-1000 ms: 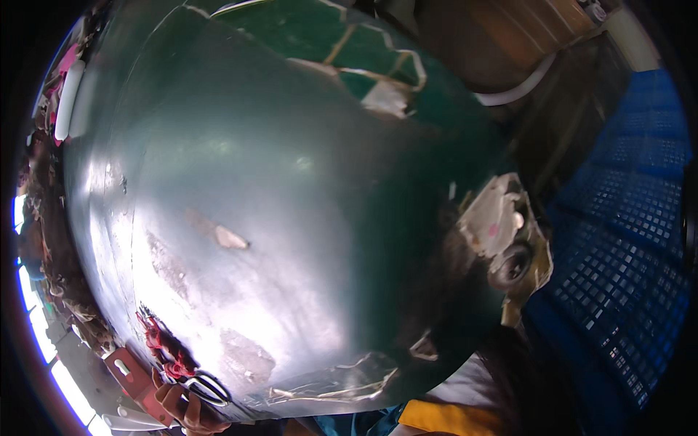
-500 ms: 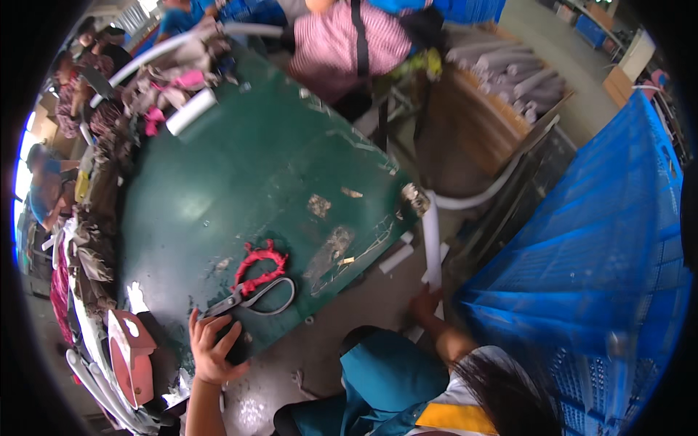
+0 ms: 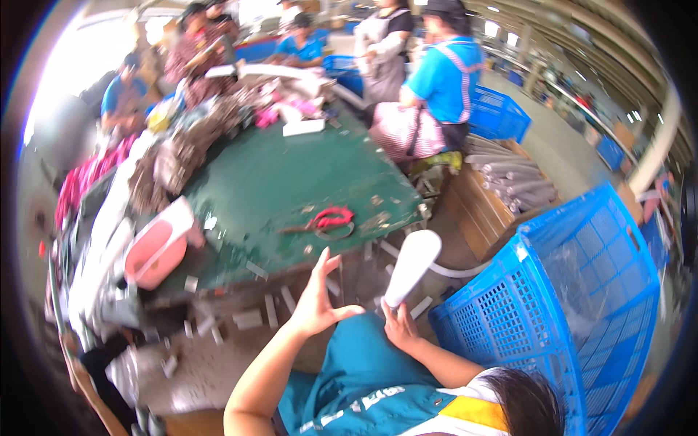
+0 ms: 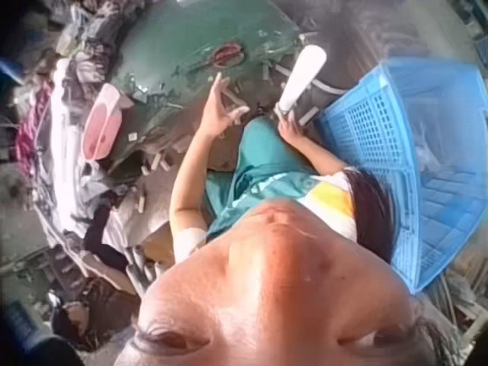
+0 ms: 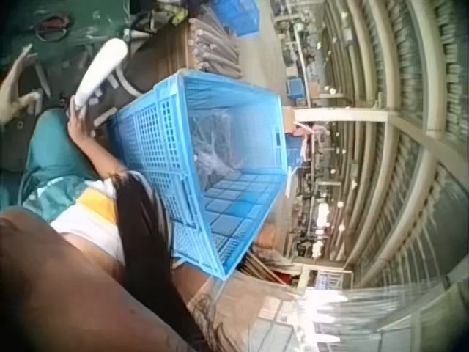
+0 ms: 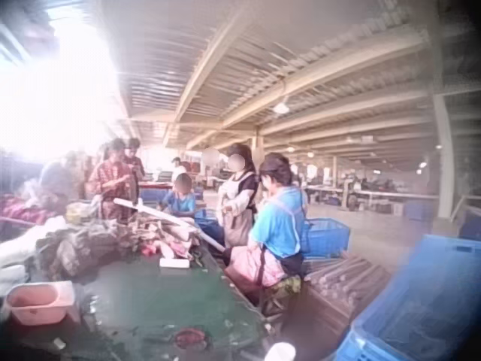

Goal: The person repeatedly inserts white foam rods into gray fabric sleeves, then pulls the sleeves over the rods to cover them. The person uses scissors to trim excess fabric and places finished rods into a blue basket. The process is repeated multiple times with consistent hand motions.

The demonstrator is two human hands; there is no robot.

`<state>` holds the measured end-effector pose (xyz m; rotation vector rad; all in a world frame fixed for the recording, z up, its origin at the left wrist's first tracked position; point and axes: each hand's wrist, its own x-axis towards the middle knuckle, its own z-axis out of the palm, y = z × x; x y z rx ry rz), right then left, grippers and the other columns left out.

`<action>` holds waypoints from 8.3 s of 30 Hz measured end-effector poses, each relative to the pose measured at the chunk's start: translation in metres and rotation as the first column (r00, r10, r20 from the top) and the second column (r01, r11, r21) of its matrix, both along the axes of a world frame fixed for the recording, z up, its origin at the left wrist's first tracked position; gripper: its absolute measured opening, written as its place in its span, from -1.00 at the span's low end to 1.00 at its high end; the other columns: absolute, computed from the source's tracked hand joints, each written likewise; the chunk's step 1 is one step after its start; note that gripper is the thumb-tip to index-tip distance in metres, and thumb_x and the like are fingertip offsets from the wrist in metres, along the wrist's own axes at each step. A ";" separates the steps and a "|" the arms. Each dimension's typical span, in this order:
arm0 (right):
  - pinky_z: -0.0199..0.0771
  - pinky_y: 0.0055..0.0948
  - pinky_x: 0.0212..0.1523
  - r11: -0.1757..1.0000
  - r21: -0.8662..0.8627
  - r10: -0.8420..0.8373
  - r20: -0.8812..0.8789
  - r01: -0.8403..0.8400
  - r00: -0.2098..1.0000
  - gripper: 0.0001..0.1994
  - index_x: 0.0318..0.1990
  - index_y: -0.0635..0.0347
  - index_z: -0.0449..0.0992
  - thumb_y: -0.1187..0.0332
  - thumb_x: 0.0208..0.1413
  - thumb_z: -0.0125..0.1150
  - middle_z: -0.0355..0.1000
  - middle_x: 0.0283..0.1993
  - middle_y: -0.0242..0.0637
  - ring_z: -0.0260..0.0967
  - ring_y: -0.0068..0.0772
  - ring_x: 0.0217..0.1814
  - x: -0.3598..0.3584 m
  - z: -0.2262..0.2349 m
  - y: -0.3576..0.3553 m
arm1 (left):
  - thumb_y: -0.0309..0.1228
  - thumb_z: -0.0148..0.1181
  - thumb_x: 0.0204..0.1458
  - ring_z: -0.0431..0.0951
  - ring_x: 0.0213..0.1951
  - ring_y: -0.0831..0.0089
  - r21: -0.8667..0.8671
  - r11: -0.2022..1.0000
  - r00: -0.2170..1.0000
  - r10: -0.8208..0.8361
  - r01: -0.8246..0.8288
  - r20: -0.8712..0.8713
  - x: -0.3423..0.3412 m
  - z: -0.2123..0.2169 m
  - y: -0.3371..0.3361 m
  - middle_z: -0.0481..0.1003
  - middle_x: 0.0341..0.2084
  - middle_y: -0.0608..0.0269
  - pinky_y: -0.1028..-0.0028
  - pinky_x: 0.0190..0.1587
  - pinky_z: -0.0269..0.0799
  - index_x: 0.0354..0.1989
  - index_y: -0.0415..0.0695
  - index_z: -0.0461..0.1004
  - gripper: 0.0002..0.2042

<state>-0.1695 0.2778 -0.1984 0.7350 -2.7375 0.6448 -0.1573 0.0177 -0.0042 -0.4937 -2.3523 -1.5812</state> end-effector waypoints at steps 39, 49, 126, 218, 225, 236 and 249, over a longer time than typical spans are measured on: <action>0.42 -0.21 -0.15 0.878 -0.376 0.373 0.145 -0.297 0.916 -0.55 -0.14 0.19 0.31 0.42 -0.18 0.42 0.39 -0.23 -0.11 0.41 -0.03 -0.21 0.029 0.170 -0.105 | -0.43 0.44 -0.36 0.13 0.29 0.07 -0.585 -0.235 -0.101 0.962 -0.776 -0.253 0.154 -0.060 -0.456 0.29 0.17 0.18 0.19 0.26 0.13 -0.25 0.04 0.55 -0.63; 0.44 -0.19 -0.14 0.794 -0.369 0.540 0.064 -0.483 0.839 -0.54 -0.11 0.19 0.32 0.46 -0.21 0.38 0.42 -0.17 -0.08 0.44 0.01 -0.17 0.042 0.168 -0.128 | 0.04 -0.01 0.21 0.41 0.07 0.25 0.918 -0.218 0.355 0.872 -0.332 0.336 0.215 0.001 -0.515 0.48 -0.03 0.30 -0.07 0.08 0.23 0.08 0.07 0.40 -0.59; 0.50 -0.56 -0.12 0.662 -0.719 0.696 0.694 0.210 0.184 -0.76 -0.06 0.27 0.47 0.43 0.14 0.27 0.51 -0.21 -0.29 0.47 -0.56 -0.19 0.069 0.130 -0.127 | -0.57 0.21 0.08 0.40 -0.42 0.66 0.460 0.716 0.821 0.285 -0.525 0.494 0.157 -0.078 -0.014 0.44 -0.51 0.38 0.61 -0.33 0.36 -0.35 -0.20 0.43 -0.93; 0.50 -0.23 -0.12 0.461 -0.354 0.812 -0.203 -0.814 0.548 -0.49 0.07 0.26 0.26 0.41 -0.02 0.35 0.29 0.12 0.03 0.40 0.07 0.03 0.055 0.240 -0.151 | -0.56 0.42 -0.40 0.52 -0.27 0.13 -0.094 0.697 0.701 0.688 -0.710 -0.188 0.164 -0.016 -0.044 0.47 -0.34 0.15 0.32 -0.20 0.47 0.02 -0.18 0.35 -0.35; 0.55 -0.28 -0.19 0.480 -0.380 0.820 -0.124 -0.790 0.558 -0.67 -0.04 0.28 0.47 0.41 0.03 0.33 0.43 -0.05 -0.09 0.50 -0.02 -0.15 0.074 0.230 -0.151 | -0.59 0.39 -0.39 0.49 -0.32 0.17 -0.231 0.704 0.734 0.591 -0.672 -0.335 0.167 0.006 -0.055 0.44 -0.36 0.16 0.35 -0.26 0.44 0.02 -0.19 0.35 -0.36; 0.34 -0.46 0.11 0.519 -0.843 0.832 0.536 -0.143 -0.143 -0.51 0.13 0.31 0.34 0.32 0.09 0.35 0.38 0.07 -0.26 0.37 -0.48 0.04 0.052 0.227 -0.146 | -0.60 0.43 -0.34 0.47 -0.06 0.02 -0.385 0.806 0.889 0.363 -0.450 -0.279 0.174 0.021 -0.046 0.24 0.11 -0.06 0.27 -0.11 0.52 0.21 -0.12 0.22 -0.20; 0.44 -0.54 -0.12 0.681 -0.726 0.732 0.678 -0.102 0.059 -0.70 -0.29 0.17 0.43 0.48 -0.12 0.49 0.48 -0.29 -0.39 0.41 -0.60 -0.21 0.038 0.163 -0.156 | -0.44 0.31 -0.03 0.57 -0.39 0.29 0.017 0.798 0.746 0.555 -0.603 0.368 0.180 -0.018 -0.040 0.51 -0.44 0.10 0.42 -0.28 0.50 -0.32 -0.27 0.50 -0.82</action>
